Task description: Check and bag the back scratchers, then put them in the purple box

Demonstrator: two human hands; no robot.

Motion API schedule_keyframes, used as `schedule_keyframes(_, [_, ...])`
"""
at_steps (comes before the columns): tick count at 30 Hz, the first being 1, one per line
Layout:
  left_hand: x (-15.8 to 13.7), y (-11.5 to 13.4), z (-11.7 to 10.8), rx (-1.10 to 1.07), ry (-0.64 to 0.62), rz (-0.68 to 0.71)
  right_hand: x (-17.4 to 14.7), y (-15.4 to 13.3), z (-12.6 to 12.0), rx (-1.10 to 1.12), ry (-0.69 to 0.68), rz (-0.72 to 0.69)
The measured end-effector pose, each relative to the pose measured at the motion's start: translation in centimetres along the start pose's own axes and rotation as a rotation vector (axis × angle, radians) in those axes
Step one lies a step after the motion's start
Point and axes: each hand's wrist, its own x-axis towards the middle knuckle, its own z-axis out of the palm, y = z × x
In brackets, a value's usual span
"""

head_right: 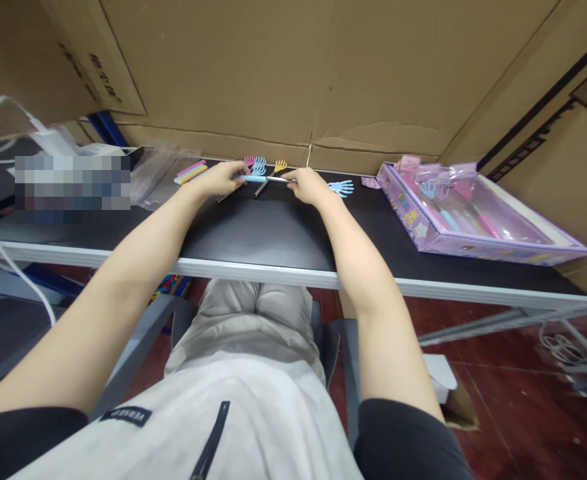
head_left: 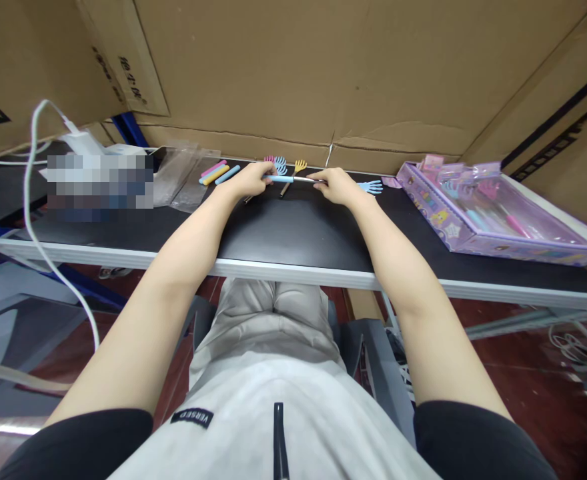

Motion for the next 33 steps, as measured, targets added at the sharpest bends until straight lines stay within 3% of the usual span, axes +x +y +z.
schedule_keyframes(8, [-0.16,0.06,-0.16,0.009,-0.002,0.002,0.01,0.38,0.05,0.036,-0.017,-0.028])
schedule_keyframes(19, [-0.09,-0.23,-0.29,-0.045,-0.046,0.007,-0.12,0.59,-0.17,0.168,-0.121,0.047])
schedule_keyframes(33, [-0.26,-0.19,-0.24,-0.009,-0.056,-0.014,-0.21,0.26,-0.13,0.175,-0.144,0.059])
